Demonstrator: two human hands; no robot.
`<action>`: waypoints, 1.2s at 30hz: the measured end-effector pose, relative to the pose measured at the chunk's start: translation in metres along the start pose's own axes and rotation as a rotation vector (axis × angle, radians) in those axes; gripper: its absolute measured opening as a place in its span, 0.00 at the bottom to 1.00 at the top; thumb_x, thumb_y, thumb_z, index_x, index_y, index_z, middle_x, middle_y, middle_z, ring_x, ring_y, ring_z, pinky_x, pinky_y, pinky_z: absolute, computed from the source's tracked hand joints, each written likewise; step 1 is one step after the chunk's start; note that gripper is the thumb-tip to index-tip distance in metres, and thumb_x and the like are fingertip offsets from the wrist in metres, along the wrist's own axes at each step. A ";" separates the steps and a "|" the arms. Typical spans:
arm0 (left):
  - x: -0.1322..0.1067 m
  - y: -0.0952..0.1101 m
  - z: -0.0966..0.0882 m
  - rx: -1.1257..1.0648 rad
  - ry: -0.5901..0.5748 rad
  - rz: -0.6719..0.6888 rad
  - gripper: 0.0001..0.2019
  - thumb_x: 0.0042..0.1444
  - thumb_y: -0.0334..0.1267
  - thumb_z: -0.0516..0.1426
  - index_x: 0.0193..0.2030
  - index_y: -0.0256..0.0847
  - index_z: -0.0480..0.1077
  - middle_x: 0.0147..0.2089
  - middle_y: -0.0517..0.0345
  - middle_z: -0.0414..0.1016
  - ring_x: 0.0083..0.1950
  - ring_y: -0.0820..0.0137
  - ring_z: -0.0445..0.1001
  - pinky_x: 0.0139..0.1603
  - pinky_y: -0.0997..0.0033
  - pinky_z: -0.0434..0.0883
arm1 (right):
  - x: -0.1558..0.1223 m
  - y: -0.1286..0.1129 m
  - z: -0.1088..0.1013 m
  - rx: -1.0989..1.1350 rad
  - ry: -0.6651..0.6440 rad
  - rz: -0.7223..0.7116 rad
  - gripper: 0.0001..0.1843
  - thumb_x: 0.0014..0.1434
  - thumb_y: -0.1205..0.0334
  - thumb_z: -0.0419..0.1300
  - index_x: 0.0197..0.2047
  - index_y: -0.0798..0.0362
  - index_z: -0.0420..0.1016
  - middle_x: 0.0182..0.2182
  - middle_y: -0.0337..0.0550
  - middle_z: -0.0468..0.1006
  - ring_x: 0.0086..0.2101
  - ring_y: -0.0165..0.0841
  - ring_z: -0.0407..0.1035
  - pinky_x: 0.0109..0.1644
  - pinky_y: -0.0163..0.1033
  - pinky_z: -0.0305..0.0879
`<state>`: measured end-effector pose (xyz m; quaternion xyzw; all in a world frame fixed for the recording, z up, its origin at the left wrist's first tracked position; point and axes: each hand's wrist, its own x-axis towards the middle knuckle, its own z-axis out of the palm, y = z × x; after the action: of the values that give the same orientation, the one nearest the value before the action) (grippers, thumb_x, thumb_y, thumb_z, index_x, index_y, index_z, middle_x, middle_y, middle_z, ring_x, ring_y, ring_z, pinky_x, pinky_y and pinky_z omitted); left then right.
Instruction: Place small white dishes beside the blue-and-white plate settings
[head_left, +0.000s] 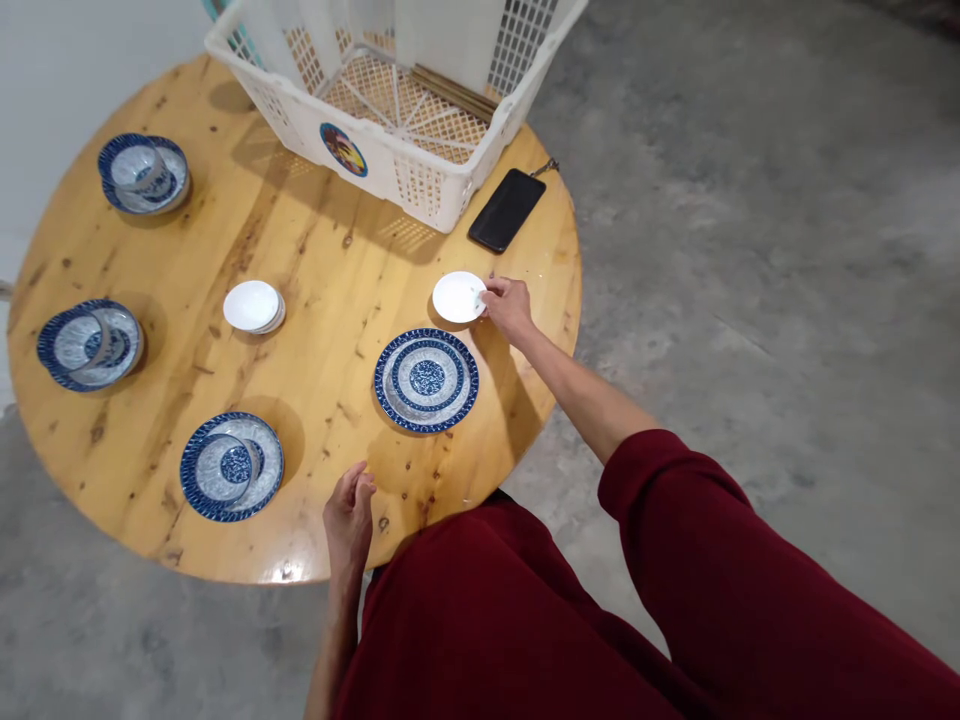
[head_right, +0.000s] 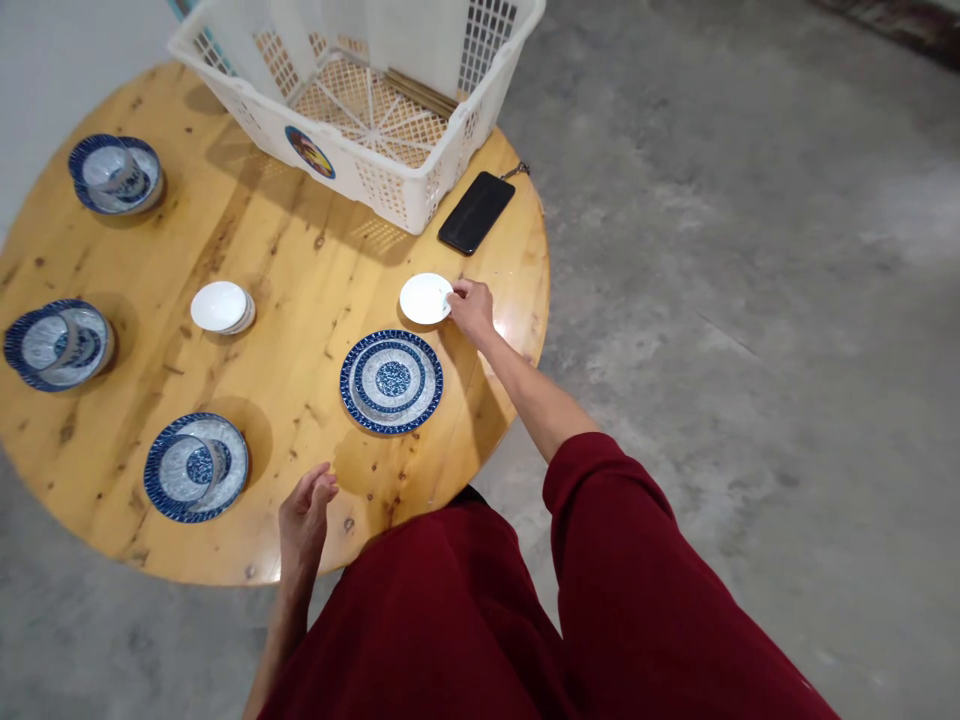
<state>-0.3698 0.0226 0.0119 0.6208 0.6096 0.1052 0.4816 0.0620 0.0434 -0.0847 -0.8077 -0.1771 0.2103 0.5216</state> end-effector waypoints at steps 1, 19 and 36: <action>0.000 0.000 0.001 -0.002 0.002 0.006 0.27 0.60 0.57 0.56 0.54 0.37 0.78 0.44 0.46 0.84 0.45 0.59 0.83 0.51 0.60 0.77 | 0.000 0.000 0.000 0.013 -0.006 0.003 0.14 0.49 0.62 0.57 0.37 0.57 0.79 0.27 0.41 0.78 0.28 0.35 0.74 0.35 0.42 0.78; -0.007 0.010 0.014 -0.014 0.004 -0.047 0.28 0.59 0.56 0.56 0.55 0.36 0.77 0.44 0.47 0.84 0.45 0.59 0.83 0.50 0.60 0.76 | -0.009 0.002 -0.011 0.078 -0.061 0.030 0.10 0.48 0.62 0.58 0.34 0.55 0.76 0.24 0.39 0.75 0.26 0.34 0.72 0.34 0.41 0.77; -0.011 0.015 0.021 -0.027 -0.016 -0.066 0.26 0.58 0.55 0.56 0.53 0.36 0.78 0.38 0.48 0.82 0.38 0.61 0.80 0.33 0.67 0.75 | -0.017 0.004 -0.021 0.021 -0.045 0.061 0.11 0.53 0.61 0.59 0.38 0.57 0.77 0.28 0.42 0.77 0.28 0.35 0.74 0.38 0.43 0.77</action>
<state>-0.3472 0.0068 0.0173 0.5948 0.6244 0.0924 0.4978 0.0589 0.0170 -0.0782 -0.8022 -0.1620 0.2462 0.5192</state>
